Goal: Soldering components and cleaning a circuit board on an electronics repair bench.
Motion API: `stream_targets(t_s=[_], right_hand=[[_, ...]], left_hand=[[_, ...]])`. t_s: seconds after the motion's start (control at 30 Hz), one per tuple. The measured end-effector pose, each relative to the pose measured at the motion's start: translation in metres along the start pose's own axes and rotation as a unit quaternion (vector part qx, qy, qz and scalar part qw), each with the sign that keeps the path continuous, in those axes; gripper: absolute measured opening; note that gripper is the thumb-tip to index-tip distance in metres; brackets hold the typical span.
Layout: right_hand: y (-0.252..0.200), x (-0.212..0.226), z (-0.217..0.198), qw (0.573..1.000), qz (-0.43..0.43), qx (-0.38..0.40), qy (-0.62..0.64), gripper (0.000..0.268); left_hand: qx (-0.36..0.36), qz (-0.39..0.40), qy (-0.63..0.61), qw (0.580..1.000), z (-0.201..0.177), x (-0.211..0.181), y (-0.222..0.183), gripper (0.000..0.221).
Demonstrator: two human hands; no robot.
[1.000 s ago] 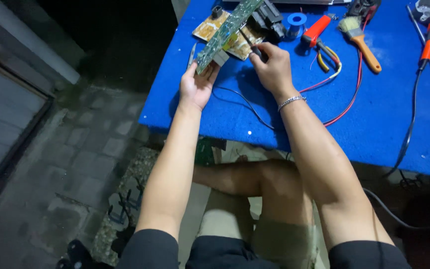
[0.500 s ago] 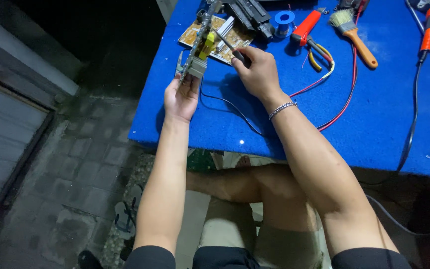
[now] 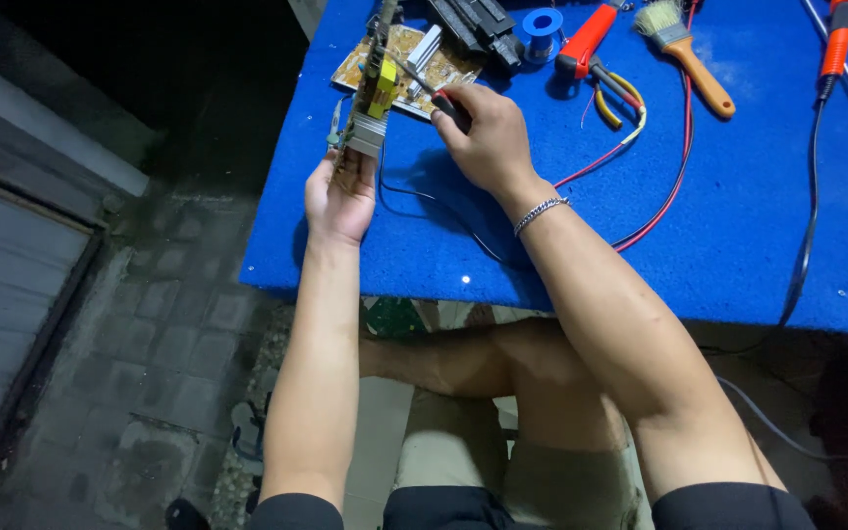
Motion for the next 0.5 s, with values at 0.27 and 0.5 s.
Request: stream_targets(t_s=[0.27, 0.5], right_hand=[[0.001, 0.0, 0.002, 1.0, 0.026, 0.005, 0.002, 0.019], [0.0, -0.001, 0.006, 0.998, 0.065, 0.017, -0.014, 0.021]], left_hand=[[0.002, -0.006, 0.057, 0.998, 0.019, 0.005, -0.005, 0.02], [0.002, -0.008, 0.077, 0.997, 0.034, 0.01, -0.007, 0.026]])
Point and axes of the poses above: each hand's wrist, its own y-axis towards the middle knuckle, its own z-axis out of the palm, x = y × z, the point moved 4 cm from there along y, towards the middle knuckle, and after that the axes turned 13 degrees about x, right-handed, at the moved point
